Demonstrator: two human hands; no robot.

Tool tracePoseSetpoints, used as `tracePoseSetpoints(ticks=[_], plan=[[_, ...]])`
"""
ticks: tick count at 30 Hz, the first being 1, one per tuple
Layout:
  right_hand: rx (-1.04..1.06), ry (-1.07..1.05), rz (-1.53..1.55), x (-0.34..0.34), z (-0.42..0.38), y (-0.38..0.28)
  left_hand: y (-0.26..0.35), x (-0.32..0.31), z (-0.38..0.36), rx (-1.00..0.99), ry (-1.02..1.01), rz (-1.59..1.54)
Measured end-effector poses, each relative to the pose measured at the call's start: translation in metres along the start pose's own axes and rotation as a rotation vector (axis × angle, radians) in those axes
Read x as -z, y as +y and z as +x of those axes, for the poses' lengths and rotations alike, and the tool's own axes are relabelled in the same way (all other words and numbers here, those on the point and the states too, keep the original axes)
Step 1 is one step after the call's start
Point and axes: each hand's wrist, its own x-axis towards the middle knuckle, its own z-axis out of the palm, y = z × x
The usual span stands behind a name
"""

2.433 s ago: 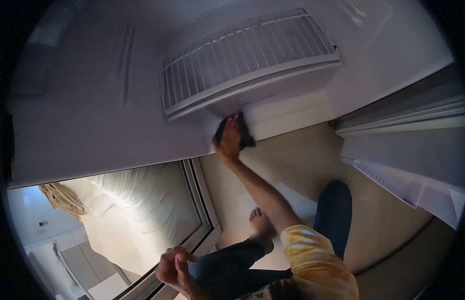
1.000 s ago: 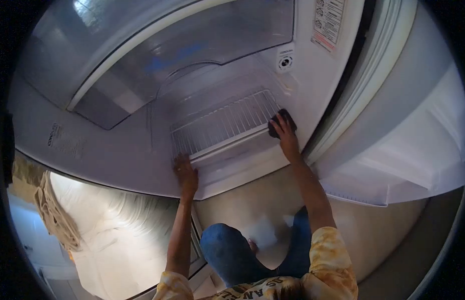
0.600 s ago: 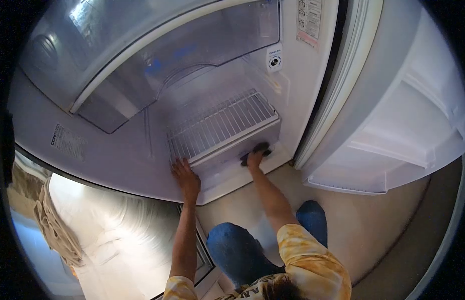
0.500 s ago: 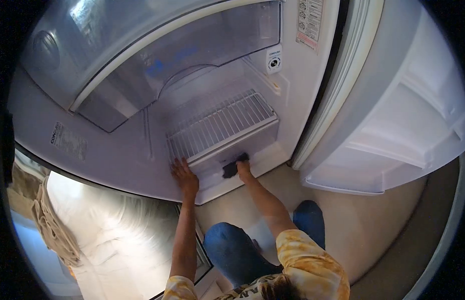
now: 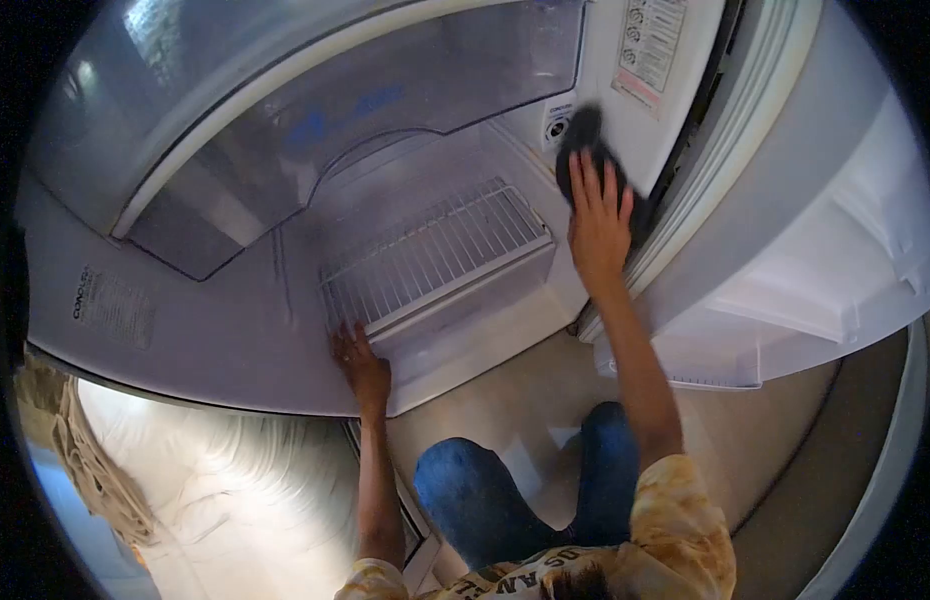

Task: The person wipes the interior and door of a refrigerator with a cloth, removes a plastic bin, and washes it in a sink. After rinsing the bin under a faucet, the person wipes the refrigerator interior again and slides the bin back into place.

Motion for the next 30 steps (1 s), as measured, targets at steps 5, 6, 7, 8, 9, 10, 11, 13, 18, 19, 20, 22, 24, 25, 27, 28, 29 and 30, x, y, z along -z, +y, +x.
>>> tracePoseSetpoints(ticks=[5, 6, 7, 8, 9, 10, 11, 13, 18, 19, 20, 22, 24, 25, 27, 28, 29, 30], plan=[[0.255, -0.371, -0.492, -0.159, -0.159, -0.013, 0.003, 0.005, -0.001, 0.034, -0.037, 0.048], [0.224, -0.469, -0.357, -0.173, -0.180, -0.022, 0.002, 0.002, -0.002, 0.019, -0.046, 0.075], [0.191, -0.573, -0.222, -0.186, -0.204, -0.032, 0.001, -0.001, -0.002, 0.028, -0.064, 0.057], [0.053, -0.613, -0.031, -0.203, -0.233, -0.044, 0.001, -0.002, -0.001, 0.035, -0.089, 0.039], [-0.094, -0.644, 0.152, -0.222, -0.258, -0.057, 0.001, -0.004, 0.001, 0.043, -0.112, 0.018], [-0.244, -0.661, 0.331, -0.233, -0.273, -0.068, 0.002, -0.007, 0.004, 0.033, -0.097, 0.029], [-0.331, -0.591, 0.390, -0.228, -0.273, -0.085, 0.001, -0.009, 0.005, 0.023, -0.083, 0.041], [-0.323, -0.491, 0.426, -0.200, -0.276, -0.126, -0.001, -0.010, -0.003, 0.011, -0.084, 0.045], [0.062, -0.488, 1.129, -0.113, -0.328, -0.236, -0.003, -0.009, -0.001, -0.058, -0.051, 0.056], [-0.298, -0.657, 1.514, -0.107, -0.342, -0.238, -0.004, -0.009, -0.001, -0.062, -0.056, 0.048], [-0.695, -0.811, 1.871, -0.108, -0.356, -0.239, -0.006, -0.011, -0.002, -0.067, -0.059, 0.039], [-1.263, -0.961, 2.266, -0.093, -0.360, -0.211, -0.006, -0.012, 0.000, -0.071, -0.055, 0.036], [-1.353, -0.871, 2.391, -0.047, -0.329, -0.140, -0.005, -0.013, -0.001, -0.066, -0.056, 0.057], [-1.312, -0.763, 2.447, -0.034, -0.323, -0.109, -0.006, -0.014, -0.002, -0.079, -0.043, 0.046], [-1.471, -0.696, 2.224, -0.025, -0.345, -0.048, -0.011, -0.018, -0.002, -0.109, -0.024, 0.031], [-1.359, -0.775, 1.915, -0.038, -0.383, -0.019, -0.012, -0.018, -0.003, -0.106, -0.037, 0.036], [-1.225, -0.834, 1.610, -0.048, -0.416, -0.002, -0.010, -0.018, -0.002, -0.097, -0.045, 0.037], [-0.956, -0.862, 1.128, -0.040, -0.421, -0.003, -0.009, -0.018, -0.001, -0.083, -0.050, 0.037]])
